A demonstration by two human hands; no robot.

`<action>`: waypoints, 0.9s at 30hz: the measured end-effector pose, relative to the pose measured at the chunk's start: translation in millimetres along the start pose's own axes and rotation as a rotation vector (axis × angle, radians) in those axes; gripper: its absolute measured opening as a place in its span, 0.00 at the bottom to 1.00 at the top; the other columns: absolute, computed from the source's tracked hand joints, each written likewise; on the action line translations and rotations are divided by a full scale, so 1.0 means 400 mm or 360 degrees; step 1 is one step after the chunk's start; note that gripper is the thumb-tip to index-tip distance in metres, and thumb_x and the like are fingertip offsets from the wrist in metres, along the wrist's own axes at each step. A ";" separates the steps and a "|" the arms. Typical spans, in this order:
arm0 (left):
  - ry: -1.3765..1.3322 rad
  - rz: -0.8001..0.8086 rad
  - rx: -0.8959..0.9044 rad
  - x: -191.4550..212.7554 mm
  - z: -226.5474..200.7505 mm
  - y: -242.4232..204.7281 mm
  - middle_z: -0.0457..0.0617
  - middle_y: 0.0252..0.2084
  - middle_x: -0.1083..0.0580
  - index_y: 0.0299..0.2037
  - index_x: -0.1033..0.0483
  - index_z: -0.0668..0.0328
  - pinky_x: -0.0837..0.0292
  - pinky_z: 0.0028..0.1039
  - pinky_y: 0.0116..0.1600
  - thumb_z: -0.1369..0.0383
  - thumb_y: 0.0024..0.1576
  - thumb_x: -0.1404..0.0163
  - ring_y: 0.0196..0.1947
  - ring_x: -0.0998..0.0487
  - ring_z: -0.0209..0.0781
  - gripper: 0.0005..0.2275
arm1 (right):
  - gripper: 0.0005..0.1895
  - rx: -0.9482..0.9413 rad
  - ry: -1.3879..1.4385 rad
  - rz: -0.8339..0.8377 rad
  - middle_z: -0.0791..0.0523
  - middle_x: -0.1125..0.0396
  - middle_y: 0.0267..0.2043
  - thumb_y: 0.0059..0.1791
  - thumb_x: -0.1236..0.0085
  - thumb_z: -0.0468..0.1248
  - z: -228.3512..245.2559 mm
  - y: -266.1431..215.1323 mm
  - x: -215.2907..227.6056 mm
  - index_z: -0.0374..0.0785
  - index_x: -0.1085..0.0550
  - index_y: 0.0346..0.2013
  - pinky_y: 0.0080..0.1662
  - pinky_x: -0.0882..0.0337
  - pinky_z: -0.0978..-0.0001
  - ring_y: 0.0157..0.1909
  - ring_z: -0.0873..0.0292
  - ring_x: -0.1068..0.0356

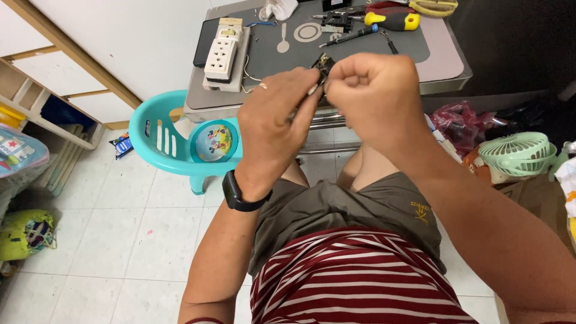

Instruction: The person sits at a table and assembles a small electrical component, likely a switch or socket, by hand. They insert and tighten metal terminals and wires into the black plastic housing, occasionally picking up and placing down small parts on the work surface.

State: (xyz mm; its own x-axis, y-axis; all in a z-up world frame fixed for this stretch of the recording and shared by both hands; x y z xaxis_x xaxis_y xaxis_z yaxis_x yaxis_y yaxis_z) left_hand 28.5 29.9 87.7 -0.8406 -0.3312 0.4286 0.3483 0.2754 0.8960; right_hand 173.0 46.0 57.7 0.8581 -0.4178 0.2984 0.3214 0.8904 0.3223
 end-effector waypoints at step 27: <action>-0.0187 0.0463 -0.0149 -0.113 0.061 0.009 0.49 0.21 0.41 0.26 0.42 0.61 0.38 0.31 0.38 0.82 0.58 0.57 0.22 0.40 0.44 0.10 | 0.12 0.0475 -0.0144 -0.0171 0.62 0.40 0.23 0.39 0.51 0.22 -0.103 0.055 -0.061 0.42 0.36 0.28 0.30 0.43 0.73 0.26 0.66 0.44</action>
State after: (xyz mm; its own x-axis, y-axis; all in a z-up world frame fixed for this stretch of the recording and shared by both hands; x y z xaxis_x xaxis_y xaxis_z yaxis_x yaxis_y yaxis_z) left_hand 57.5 67.8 68.6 -0.7403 -0.1431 0.6569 0.6132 0.2570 0.7470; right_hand 175.5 83.3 20.6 0.7825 -0.5326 0.3226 0.2650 0.7537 0.6014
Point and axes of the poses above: each hand's wrist, its own y-axis towards the middle knuckle, its own x-axis out of the back of the hand, z = x × y, the point moved 9 cm from there along y, towards the middle knuckle
